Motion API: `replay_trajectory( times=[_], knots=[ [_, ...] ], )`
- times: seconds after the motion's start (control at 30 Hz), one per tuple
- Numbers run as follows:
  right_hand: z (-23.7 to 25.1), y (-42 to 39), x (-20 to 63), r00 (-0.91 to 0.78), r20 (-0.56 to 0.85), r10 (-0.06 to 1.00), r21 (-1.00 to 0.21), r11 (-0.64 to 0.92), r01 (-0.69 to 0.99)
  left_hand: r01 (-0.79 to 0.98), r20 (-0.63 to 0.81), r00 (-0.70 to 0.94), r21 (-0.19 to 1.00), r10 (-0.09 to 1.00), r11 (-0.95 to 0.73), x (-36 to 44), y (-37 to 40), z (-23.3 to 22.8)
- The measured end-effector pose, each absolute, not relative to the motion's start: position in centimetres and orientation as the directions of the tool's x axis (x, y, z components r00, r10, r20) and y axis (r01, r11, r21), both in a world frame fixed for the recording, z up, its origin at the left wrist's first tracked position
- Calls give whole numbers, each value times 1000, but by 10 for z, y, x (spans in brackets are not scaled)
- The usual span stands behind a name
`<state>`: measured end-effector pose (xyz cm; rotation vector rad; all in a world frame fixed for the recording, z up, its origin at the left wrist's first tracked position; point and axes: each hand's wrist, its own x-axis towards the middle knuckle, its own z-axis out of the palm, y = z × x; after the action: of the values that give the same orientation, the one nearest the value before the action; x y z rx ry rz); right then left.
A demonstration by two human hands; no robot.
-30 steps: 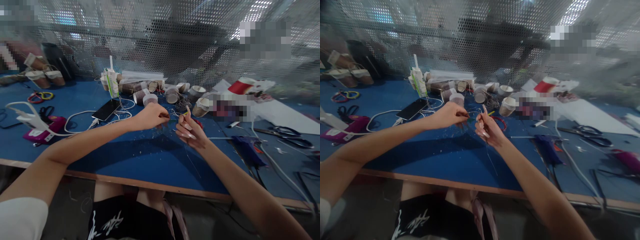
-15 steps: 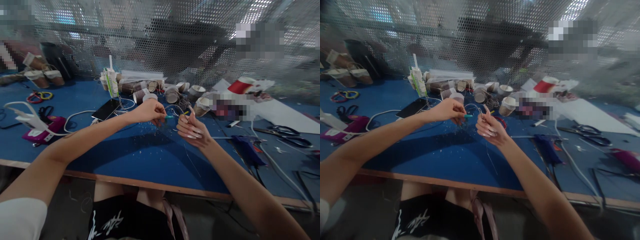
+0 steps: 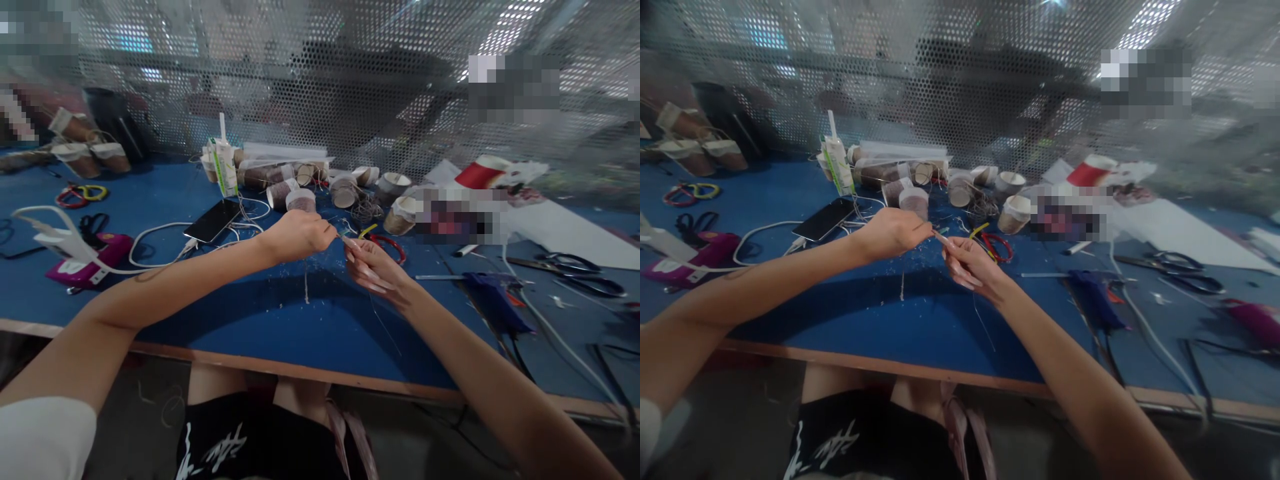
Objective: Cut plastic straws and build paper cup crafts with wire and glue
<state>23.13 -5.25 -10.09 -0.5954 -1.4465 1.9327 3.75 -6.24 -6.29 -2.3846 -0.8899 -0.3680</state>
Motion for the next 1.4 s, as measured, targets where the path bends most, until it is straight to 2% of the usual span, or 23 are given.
replay_trajectory(
  times=[0.17,0.33,0.43,0.57,0.73,0.87,1.23,1.4],
  knots=[
    [-104,-54,225,-700,81,710,-936,-187,-298,715,417,698,-365,582,-596,42,-70,-63],
    [-108,-57,221,-683,114,721,-918,-186,-349,775,489,625,-296,609,-558,42,-73,-66],
    [-110,-57,222,-686,82,723,-928,-195,-316,751,517,649,-316,558,-580,41,-70,-69],
    [-110,-57,222,-689,54,723,-931,-213,-297,676,509,726,-405,463,-615,38,-66,-70],
    [-110,-57,223,-717,49,695,-939,-213,-271,639,557,755,-508,346,-577,36,-66,-69],
    [-111,-57,223,-684,64,726,-946,-175,-273,642,606,742,-519,287,-565,37,-69,-69],
    [-109,-58,220,-664,88,742,-940,-158,-301,725,609,648,-309,457,-616,39,-67,-67],
    [-111,-58,222,-703,116,702,-937,-157,-311,729,608,645,-309,463,-611,37,-66,-68]
  ],
)
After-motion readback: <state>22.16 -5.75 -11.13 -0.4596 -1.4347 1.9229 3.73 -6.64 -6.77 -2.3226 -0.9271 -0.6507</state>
